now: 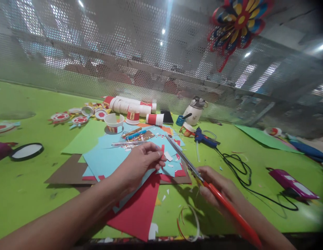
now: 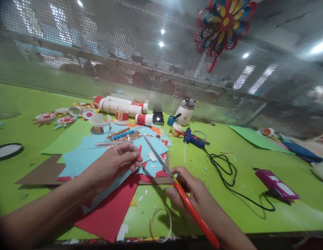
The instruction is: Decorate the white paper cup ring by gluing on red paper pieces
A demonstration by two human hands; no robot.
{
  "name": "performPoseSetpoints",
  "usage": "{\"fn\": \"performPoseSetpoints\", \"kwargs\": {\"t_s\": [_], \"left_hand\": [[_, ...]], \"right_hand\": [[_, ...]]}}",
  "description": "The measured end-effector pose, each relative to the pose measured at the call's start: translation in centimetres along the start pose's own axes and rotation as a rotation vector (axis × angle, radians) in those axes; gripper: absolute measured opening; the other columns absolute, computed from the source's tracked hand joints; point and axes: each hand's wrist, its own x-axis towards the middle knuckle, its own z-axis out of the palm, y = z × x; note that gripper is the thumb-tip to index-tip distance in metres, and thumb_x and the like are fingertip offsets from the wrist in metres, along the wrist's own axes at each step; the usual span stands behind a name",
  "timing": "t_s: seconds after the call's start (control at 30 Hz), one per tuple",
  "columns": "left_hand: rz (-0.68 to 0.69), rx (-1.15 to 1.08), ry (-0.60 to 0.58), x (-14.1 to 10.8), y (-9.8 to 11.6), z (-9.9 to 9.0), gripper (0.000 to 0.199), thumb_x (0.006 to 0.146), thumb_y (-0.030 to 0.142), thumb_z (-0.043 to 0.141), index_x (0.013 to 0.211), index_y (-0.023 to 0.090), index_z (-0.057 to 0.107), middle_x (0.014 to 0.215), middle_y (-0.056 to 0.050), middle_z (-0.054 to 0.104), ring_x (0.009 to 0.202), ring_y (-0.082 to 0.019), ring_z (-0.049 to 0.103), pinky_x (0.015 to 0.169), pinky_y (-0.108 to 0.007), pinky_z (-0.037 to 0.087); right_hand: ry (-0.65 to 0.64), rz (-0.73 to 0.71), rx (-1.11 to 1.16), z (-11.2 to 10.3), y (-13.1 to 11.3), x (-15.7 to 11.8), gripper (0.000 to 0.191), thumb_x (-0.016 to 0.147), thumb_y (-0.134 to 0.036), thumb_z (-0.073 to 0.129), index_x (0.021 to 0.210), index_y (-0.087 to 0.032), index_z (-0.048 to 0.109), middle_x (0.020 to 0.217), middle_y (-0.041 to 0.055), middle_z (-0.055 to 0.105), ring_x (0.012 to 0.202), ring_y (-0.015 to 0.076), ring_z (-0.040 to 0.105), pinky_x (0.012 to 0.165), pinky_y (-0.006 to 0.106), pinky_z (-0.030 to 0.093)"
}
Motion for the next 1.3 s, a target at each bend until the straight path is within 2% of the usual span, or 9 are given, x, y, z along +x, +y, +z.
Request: {"fn": "performPoseSetpoints", "kwargs": {"t_s": [0.13,0.27,0.33,0.43,0.53,0.77,0.93,1.3], "left_hand": [[0.083,-0.024,0.021,0.2,0.2,-0.2,0.018,0.072,0.020,0.073,0.073,0.014,0.057,0.065,-0.001,0.064,0.060,-0.010,0.059,0.058,-0.021,0.044],[0.163,-0.056,0.027,0.4,0.0,-0.5,0.020,0.072,0.024,0.075,0.078,0.014,0.058,0.069,-0.001,0.066,0.063,-0.010,0.060,0.061,-0.022,0.045],[0.184,-0.042,0.042,0.4,0.0,-0.5,0.021,0.072,0.024,0.076,0.082,0.014,0.061,0.070,-0.002,0.066,0.064,-0.011,0.061,0.062,-0.023,0.046],[0.208,-0.009,0.073,0.3,0.0,-0.5,0.024,0.073,0.027,0.076,0.087,0.013,0.064,0.072,-0.003,0.067,0.064,-0.012,0.061,0.062,-0.024,0.047],[0.220,0.008,0.076,0.2,0.1,-0.5,0.026,0.072,0.028,0.076,0.091,0.013,0.066,0.071,-0.003,0.067,0.064,-0.013,0.061,0.061,-0.025,0.047],[0.198,0.051,0.089,0.0,0.4,-0.4,0.016,0.075,0.021,0.070,0.088,0.013,0.065,0.068,-0.002,0.066,0.061,-0.012,0.059,0.058,-0.023,0.046],[0.136,0.056,0.110,-0.1,0.6,0.1,0.010,0.074,0.016,0.067,0.083,0.013,0.064,0.064,0.000,0.062,0.058,-0.011,0.058,0.054,-0.022,0.044],[0.097,0.089,0.073,-0.1,0.4,-0.1,0.013,0.073,0.019,0.069,0.082,0.012,0.063,0.063,0.000,0.062,0.057,-0.011,0.058,0.053,-0.023,0.041]], "right_hand": [[-0.069,-0.005,0.012,-0.8,-0.3,0.5,0.022,0.093,-0.042,0.049,0.104,-0.023,0.049,0.084,0.0012,0.059,0.069,0.0149,0.051,0.061,0.026,0.044],[-0.114,-0.030,0.021,-0.5,-0.4,0.6,0.022,0.092,-0.043,0.050,0.103,-0.023,0.050,0.089,0.0034,0.059,0.076,0.0172,0.054,0.065,0.027,0.045],[-0.105,-0.087,0.021,-0.1,-0.4,0.8,0.025,0.093,-0.046,0.048,0.103,-0.022,0.052,0.089,0.0039,0.059,0.077,0.0177,0.055,0.066,0.027,0.045],[-0.066,-0.172,0.042,0.4,-0.5,1.2,0.031,0.095,-0.050,0.042,0.101,-0.022,0.053,0.083,0.0019,0.056,0.070,0.0152,0.051,0.062,0.025,0.043],[-0.062,-0.203,0.069,0.6,-0.4,1.5,0.031,0.095,-0.050,0.042,0.099,-0.022,0.053,0.079,0.0007,0.055,0.066,0.0139,0.049,0.060,0.023,0.043],[-0.072,-0.180,0.052,0.7,0.7,1.2,0.021,0.094,-0.042,0.047,0.099,-0.022,0.054,0.082,0.0011,0.055,0.069,0.0146,0.050,0.062,0.024,0.043],[-0.101,-0.138,0.039,0.7,1.3,0.7,0.025,0.093,-0.044,0.046,0.107,-0.023,0.051,0.087,0.0025,0.058,0.074,0.0168,0.053,0.065,0.027,0.043],[-0.077,-0.121,0.072,1.2,1.4,0.5,0.028,0.092,-0.048,0.044,0.102,-0.022,0.052,0.089,0.0050,0.060,0.078,0.0190,0.056,0.066,0.029,0.045]]}}
